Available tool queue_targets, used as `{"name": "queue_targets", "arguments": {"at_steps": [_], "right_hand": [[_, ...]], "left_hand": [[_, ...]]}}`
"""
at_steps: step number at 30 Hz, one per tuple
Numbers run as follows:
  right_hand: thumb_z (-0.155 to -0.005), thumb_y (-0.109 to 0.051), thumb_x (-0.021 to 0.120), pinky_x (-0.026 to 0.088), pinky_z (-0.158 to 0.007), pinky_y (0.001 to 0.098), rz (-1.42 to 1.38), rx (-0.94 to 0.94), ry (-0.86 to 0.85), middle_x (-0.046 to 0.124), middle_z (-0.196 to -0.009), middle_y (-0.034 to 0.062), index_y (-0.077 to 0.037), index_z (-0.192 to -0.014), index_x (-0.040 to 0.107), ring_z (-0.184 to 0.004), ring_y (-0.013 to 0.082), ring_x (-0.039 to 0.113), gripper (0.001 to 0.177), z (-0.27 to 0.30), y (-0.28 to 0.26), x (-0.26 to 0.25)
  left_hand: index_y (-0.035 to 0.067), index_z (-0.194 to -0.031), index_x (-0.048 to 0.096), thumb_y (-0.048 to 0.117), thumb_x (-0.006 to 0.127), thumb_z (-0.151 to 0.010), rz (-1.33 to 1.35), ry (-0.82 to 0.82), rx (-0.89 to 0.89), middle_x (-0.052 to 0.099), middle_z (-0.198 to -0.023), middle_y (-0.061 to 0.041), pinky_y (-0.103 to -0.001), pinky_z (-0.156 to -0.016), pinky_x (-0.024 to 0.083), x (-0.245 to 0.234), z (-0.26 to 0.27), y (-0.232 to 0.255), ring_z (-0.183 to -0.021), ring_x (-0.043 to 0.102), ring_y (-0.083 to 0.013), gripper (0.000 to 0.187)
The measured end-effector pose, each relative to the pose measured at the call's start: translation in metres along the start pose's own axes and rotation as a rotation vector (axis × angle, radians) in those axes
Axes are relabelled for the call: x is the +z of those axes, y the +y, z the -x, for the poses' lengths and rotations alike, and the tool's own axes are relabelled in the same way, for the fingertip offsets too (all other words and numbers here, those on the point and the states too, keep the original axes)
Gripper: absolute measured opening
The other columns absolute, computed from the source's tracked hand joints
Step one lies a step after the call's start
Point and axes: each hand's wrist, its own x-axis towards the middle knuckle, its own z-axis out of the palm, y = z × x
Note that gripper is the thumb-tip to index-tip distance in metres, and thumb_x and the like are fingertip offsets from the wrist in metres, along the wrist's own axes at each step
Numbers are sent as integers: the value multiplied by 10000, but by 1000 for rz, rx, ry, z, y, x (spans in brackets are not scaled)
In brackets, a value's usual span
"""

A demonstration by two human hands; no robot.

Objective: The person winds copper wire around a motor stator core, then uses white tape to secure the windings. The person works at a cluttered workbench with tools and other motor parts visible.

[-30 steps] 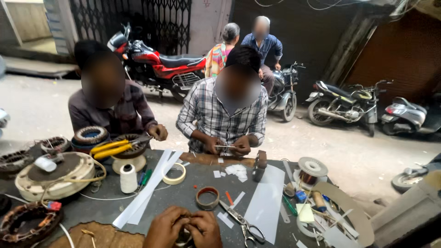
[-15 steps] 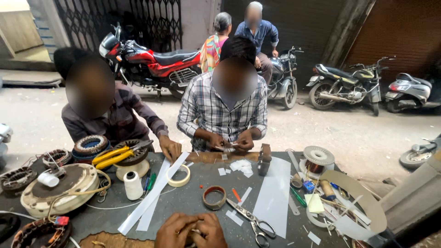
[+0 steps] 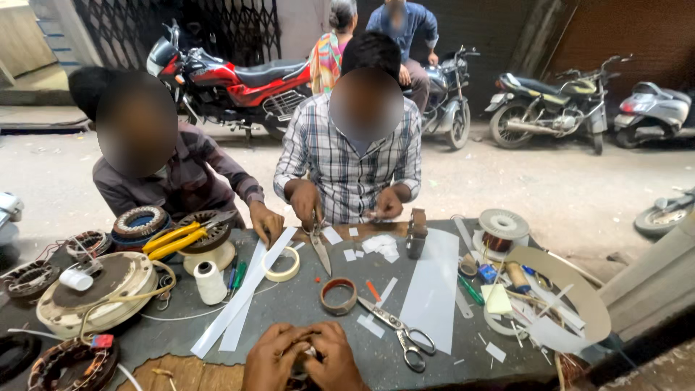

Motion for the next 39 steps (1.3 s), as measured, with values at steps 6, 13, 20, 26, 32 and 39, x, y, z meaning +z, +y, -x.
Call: {"name": "queue_targets", "arguments": {"at_steps": [6, 13, 20, 26, 32, 39], "right_hand": [[-759, -108, 738, 465, -992, 443, 42, -56, 24, 695, -1120, 162, 11, -980, 735, -1124, 352, 596, 251, 0, -23, -5], [-784, -118, 753, 503, -959, 420, 43, -37, 50, 716, -1107, 142, 6, -1010, 742, -1093, 337, 627, 259, -1, -24, -10], [-771, -99, 719, 502, -957, 422, 43, -51, 38, 709, -1106, 148, 5, -1016, 742, -1080, 342, 621, 267, 3, -20, -11], [-775, -107, 707, 496, -963, 428, 45, -90, 44, 703, -1097, 152, 12, -1005, 724, -1069, 345, 623, 259, 4, -24, -15], [-769, -121, 740, 483, -967, 435, 54, -109, 23, 715, -1077, 147, -1, -998, 739, -1080, 343, 624, 258, 7, -31, -17], [-779, -153, 747, 486, -982, 442, 8, -118, 8, 710, -1121, 145, -10, -1041, 726, -1102, 352, 621, 299, 9, -27, -18]], "left_hand": [[90, -1126, 757, 59, 720, -832, 115, -71, 75, 800, -1082, -63, -315, -834, 597, -17, 13, 9, -972, 790, -215, 297], [84, -1121, 750, 172, 764, -822, 145, 12, 53, 788, -1087, -76, -330, -790, 596, -21, 20, 24, -973, 774, -217, 311], [61, -1007, 757, 205, 816, -763, 55, 92, 134, 735, -971, -86, -357, -687, 577, -17, 24, 42, -875, 721, -257, 289], [65, -1012, 752, 134, 748, -835, 16, 102, 197, 753, -1008, -110, -376, -775, 568, -15, 30, 46, -911, 725, -314, 189], [96, -1115, 757, -67, 593, -785, 44, -95, 191, 764, -1068, -122, -382, -850, 567, -25, 29, 43, -981, 735, -312, 404], [55, -1134, 742, 115, 710, -867, 63, -73, 278, 759, -1137, -131, -377, -911, 546, -29, 36, 51, -1062, 709, -312, 275]]}}
